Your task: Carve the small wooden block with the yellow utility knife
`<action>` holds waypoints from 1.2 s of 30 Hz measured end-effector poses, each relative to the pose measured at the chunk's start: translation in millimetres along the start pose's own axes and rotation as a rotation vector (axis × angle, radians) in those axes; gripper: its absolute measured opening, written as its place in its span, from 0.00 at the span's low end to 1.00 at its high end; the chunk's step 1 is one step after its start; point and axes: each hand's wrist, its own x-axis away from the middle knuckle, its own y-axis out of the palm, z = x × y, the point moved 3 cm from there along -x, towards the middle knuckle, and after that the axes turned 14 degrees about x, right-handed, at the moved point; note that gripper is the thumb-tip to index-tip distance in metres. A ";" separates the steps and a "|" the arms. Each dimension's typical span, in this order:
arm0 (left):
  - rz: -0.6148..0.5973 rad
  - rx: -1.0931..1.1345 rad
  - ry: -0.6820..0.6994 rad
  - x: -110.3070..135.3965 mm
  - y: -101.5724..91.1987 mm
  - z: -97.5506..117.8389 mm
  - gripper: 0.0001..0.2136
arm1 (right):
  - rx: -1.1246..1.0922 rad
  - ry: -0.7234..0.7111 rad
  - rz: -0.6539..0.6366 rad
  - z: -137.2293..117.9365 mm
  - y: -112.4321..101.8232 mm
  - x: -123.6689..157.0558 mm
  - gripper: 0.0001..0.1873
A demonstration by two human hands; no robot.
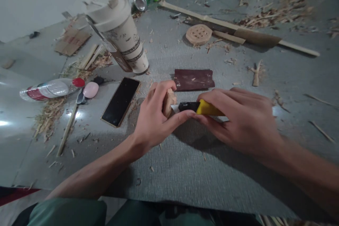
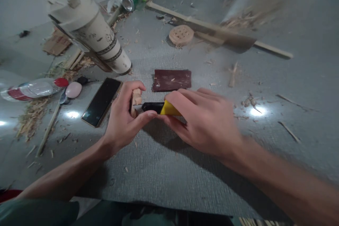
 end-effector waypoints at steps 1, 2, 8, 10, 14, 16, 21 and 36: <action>-0.002 0.002 -0.002 0.0 0.0 0.0 0.24 | -0.003 0.000 0.004 -0.1 -0.1 0.0 0.11; -0.004 0.002 -0.007 -0.1 0.0 0.0 0.24 | -0.005 0.000 0.008 -0.2 -0.2 0.1 0.11; -0.006 0.011 -0.022 -0.3 -0.2 0.2 0.23 | -0.008 0.006 0.006 -0.6 0.6 0.4 0.12; -0.007 0.011 -0.028 -0.2 -0.1 0.5 0.23 | -0.018 0.010 -0.002 -0.5 1.1 0.7 0.12; -0.006 0.014 -0.033 0.6 -0.5 0.1 0.24 | -0.038 0.027 -0.036 0.6 1.8 1.3 0.13; -0.018 0.018 -0.028 0.9 -0.7 -0.6 0.24 | -0.044 0.042 -0.069 1.6 2.8 1.8 0.16; -0.129 -0.031 0.020 1.4 2.4 -2.0 0.24 | -0.089 0.007 -0.171 1.2 10.3 6.2 0.14; -0.259 -0.131 0.100 4.3 7.6 -3.2 0.26 | -0.177 -0.115 -0.288 -3.1 16.4 6.3 0.16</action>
